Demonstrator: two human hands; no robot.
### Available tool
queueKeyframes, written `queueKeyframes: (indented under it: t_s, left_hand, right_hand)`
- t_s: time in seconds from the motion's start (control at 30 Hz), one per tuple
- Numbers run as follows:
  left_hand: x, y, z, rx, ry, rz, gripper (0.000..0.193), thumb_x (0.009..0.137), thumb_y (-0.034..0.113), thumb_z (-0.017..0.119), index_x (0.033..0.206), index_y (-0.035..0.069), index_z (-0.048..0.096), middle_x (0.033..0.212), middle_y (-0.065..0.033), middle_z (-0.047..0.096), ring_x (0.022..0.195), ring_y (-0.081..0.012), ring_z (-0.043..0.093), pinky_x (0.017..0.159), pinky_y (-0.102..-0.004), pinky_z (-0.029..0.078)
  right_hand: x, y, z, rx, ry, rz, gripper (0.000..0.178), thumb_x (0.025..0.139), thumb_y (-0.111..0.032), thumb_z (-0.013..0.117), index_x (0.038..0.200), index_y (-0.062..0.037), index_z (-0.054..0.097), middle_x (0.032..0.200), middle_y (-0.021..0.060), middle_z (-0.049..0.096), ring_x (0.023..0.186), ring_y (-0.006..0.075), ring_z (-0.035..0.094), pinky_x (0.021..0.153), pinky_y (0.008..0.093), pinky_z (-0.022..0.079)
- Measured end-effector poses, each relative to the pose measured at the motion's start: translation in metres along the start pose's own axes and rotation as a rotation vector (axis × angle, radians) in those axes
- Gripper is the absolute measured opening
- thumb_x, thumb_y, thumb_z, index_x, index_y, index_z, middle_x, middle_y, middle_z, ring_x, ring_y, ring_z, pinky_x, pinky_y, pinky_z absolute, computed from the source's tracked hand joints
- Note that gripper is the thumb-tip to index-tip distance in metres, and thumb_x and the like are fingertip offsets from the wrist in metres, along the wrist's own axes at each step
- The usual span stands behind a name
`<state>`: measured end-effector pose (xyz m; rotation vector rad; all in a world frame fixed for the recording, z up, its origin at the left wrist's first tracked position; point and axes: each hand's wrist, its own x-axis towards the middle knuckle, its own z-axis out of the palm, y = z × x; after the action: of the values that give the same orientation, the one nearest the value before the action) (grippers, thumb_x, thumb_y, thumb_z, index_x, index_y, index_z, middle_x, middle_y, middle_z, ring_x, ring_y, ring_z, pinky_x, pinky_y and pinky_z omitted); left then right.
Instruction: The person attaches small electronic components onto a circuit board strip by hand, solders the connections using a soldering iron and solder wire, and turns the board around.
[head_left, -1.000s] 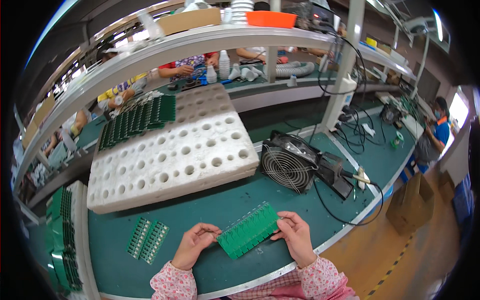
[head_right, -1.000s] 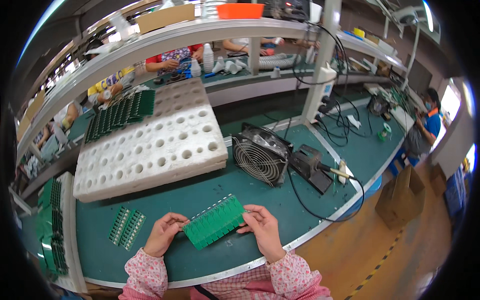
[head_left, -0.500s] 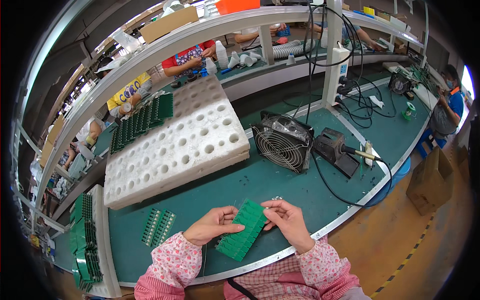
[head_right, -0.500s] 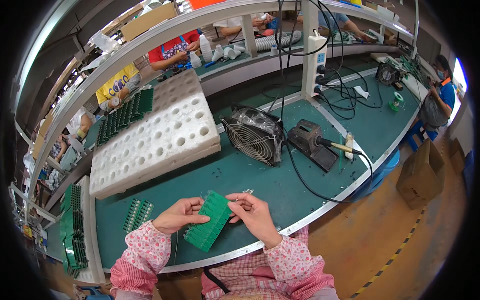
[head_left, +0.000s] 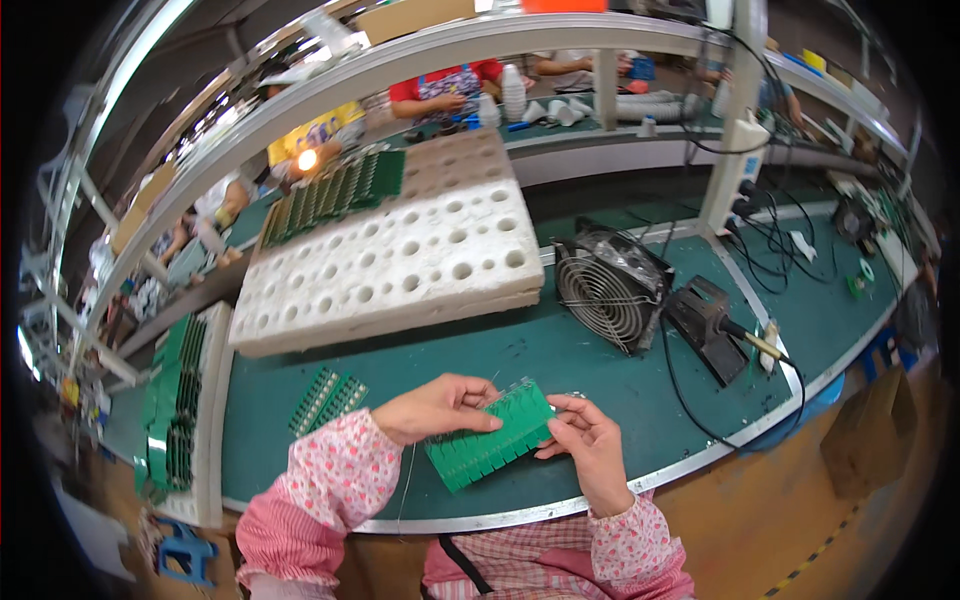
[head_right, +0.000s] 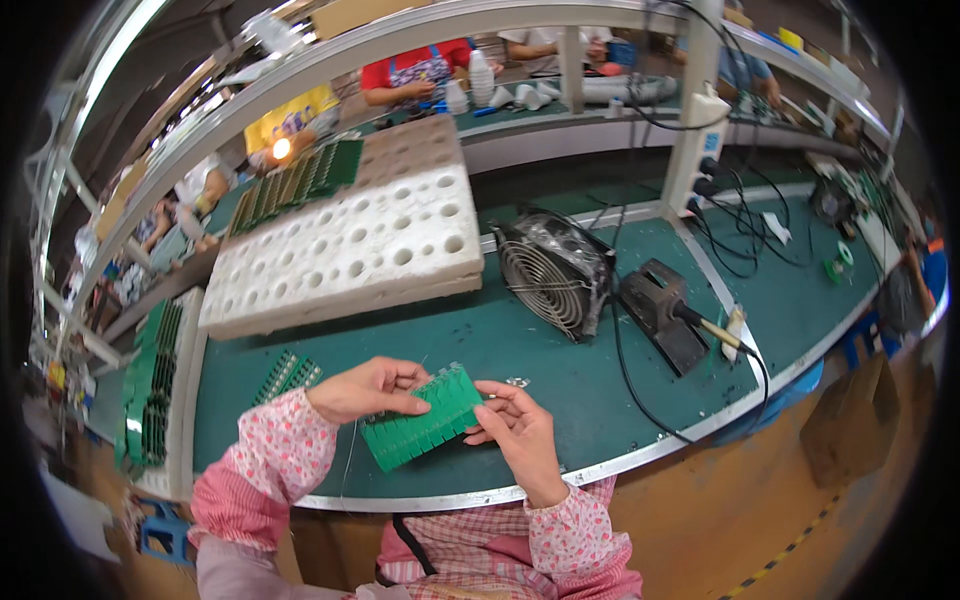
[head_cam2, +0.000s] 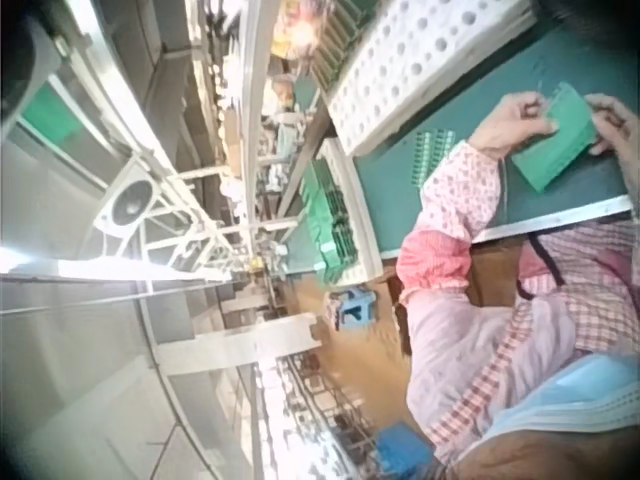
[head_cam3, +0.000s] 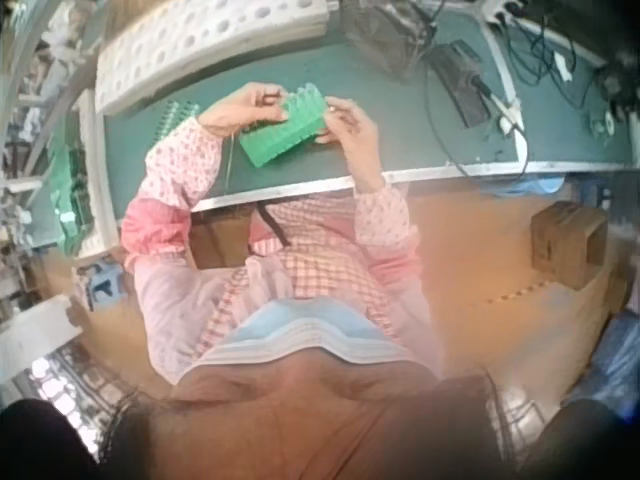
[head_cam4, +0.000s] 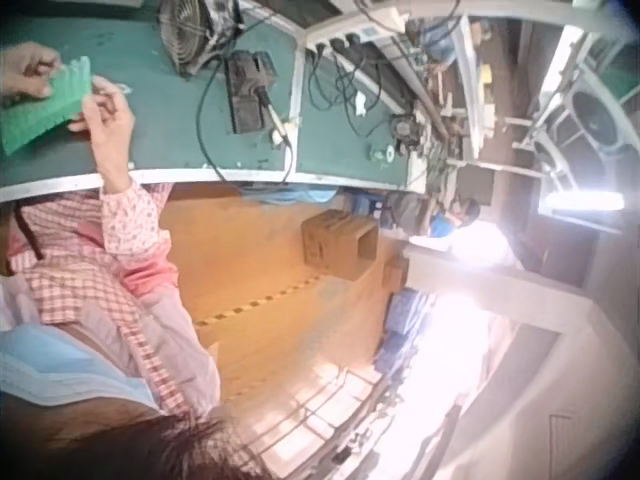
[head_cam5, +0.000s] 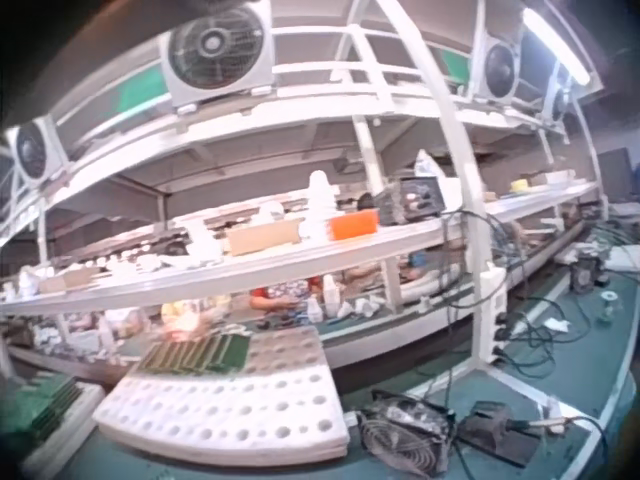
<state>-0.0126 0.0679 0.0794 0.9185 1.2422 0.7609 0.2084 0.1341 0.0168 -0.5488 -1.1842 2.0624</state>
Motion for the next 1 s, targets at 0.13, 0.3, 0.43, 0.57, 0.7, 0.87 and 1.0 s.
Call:
queueKeyframes:
  t_s: [0.13, 0.3, 0.43, 0.57, 0.7, 0.87, 1.0]
  left_hand:
    - [-0.001, 0.009, -0.021, 0.156, 0.030, -0.011, 0.045, 0.094, 0.038, 0.055, 0.117, 0.000, 0.058, 0.109, -0.0036, 0.061, 0.101, -0.0085, 0.053, 0.085, -0.0235, 0.043]
    - [-0.022, -0.003, -0.047, 0.144, 0.089, 0.034, 0.046, 0.093, 0.033, 0.056, 0.123, -0.002, 0.053, 0.115, -0.0076, 0.060, 0.107, -0.0136, 0.054, 0.094, -0.0279, 0.041]
    - [-0.017, -0.016, -0.049, 0.005, 0.007, 0.060, 0.039, 0.084, 0.006, 0.067, 0.120, -0.001, 0.053, 0.118, -0.0058, 0.058, 0.106, -0.0095, 0.055, 0.095, -0.0236, 0.042]
    - [-0.021, -0.014, -0.049, -0.036, -0.025, 0.060, 0.043, 0.082, -0.004, 0.066, 0.122, -0.002, 0.051, 0.119, -0.0056, 0.057, 0.107, -0.0090, 0.055, 0.093, -0.0222, 0.045]
    - [-0.021, -0.014, -0.053, -0.010, -0.072, 0.085, 0.049, 0.079, -0.004, 0.069, 0.124, -0.001, 0.049, 0.120, -0.0054, 0.056, 0.108, -0.0097, 0.055, 0.092, -0.0235, 0.045]
    - [-0.018, -0.012, -0.054, 0.098, -0.113, 0.111, 0.059, 0.076, 0.000, 0.074, 0.128, 0.000, 0.047, 0.124, -0.0057, 0.054, 0.115, -0.0122, 0.050, 0.099, -0.0278, 0.041]
    - [-0.013, -0.011, -0.056, 0.209, -0.162, 0.186, 0.057, 0.079, 0.008, 0.074, 0.128, 0.000, 0.048, 0.124, -0.0062, 0.055, 0.114, -0.0120, 0.050, 0.100, -0.0292, 0.039]
  right_hand:
    - [0.003, 0.004, 0.000, 0.024, 0.015, 0.061, 0.031, 0.090, -0.004, 0.058, 0.119, 0.0049, 0.053, 0.096, 0.0107, 0.063, 0.083, 0.0162, 0.064, 0.067, 0.0264, 0.057]
    - [0.004, 0.007, 0.001, 0.043, 0.082, 0.027, 0.033, 0.090, -0.003, 0.057, 0.121, 0.0049, 0.052, 0.098, 0.0111, 0.062, 0.084, 0.0168, 0.064, 0.068, 0.0274, 0.058]
    - [0.004, 0.007, -0.003, 0.061, 0.139, 0.019, 0.034, 0.090, -0.004, 0.057, 0.122, 0.0052, 0.050, 0.099, 0.0103, 0.062, 0.086, 0.0161, 0.064, 0.069, 0.0276, 0.059]
    - [0.005, 0.005, -0.002, 0.047, 0.143, 0.032, 0.035, 0.090, -0.005, 0.057, 0.122, 0.0061, 0.049, 0.100, 0.0107, 0.062, 0.087, 0.0155, 0.063, 0.069, 0.0277, 0.059]
    - [0.006, 0.004, 0.001, 0.013, 0.153, 0.037, 0.035, 0.090, -0.004, 0.056, 0.122, 0.0063, 0.048, 0.098, 0.0101, 0.061, 0.086, 0.0151, 0.063, 0.069, 0.0276, 0.059]
    - [0.007, 0.006, 0.002, 0.011, 0.158, 0.031, 0.035, 0.090, -0.005, 0.056, 0.122, 0.0064, 0.048, 0.097, 0.0102, 0.062, 0.084, 0.0148, 0.063, 0.068, 0.0273, 0.059]
    - [0.008, 0.005, 0.003, 0.017, 0.158, 0.034, 0.035, 0.090, -0.004, 0.056, 0.122, 0.0063, 0.049, 0.096, 0.0097, 0.062, 0.084, 0.0151, 0.063, 0.068, 0.0273, 0.059]
